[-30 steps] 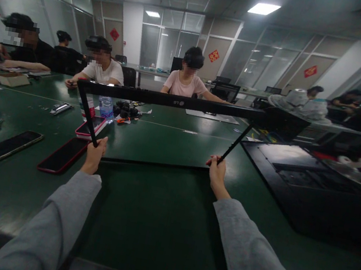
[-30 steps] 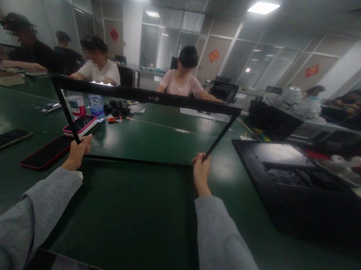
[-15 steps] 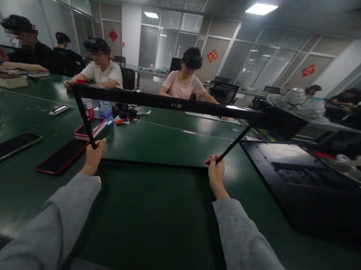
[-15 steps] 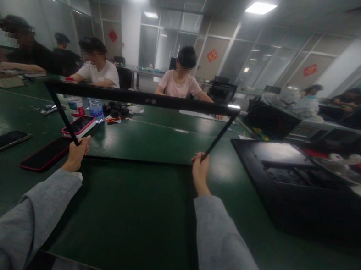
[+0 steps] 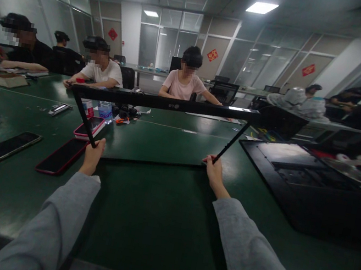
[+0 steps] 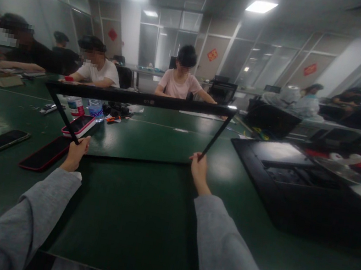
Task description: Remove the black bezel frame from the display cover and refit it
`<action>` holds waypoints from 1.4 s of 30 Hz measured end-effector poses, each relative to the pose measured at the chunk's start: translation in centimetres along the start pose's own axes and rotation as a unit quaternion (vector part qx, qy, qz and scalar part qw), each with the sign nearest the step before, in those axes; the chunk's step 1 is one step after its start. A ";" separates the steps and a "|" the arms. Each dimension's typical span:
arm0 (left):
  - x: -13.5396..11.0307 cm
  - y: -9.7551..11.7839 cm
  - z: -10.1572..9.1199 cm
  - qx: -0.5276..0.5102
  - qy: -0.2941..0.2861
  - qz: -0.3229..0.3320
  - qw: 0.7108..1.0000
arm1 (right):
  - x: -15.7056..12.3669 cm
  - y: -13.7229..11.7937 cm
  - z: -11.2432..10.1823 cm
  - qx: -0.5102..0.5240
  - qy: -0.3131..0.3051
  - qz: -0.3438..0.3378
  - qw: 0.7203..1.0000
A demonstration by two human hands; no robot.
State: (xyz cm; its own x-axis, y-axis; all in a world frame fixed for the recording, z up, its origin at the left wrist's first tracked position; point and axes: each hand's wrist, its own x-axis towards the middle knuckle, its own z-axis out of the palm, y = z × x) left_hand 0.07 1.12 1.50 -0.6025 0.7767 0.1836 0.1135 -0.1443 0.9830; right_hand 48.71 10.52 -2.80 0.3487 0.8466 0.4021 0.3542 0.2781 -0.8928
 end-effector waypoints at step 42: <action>0.3 -1.0 -2.0 0.586 -0.076 0.096 0.801 | -0.8 0.8 -1.1 -0.397 -0.056 -0.110 0.909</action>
State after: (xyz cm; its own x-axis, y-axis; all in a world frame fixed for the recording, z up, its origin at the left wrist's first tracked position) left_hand -1.85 0.27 0.54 -0.3930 0.8873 0.2412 0.9093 0.3361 0.2453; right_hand 49.72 9.57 -3.58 0.1193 0.8635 0.4900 0.9352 0.0680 -0.3476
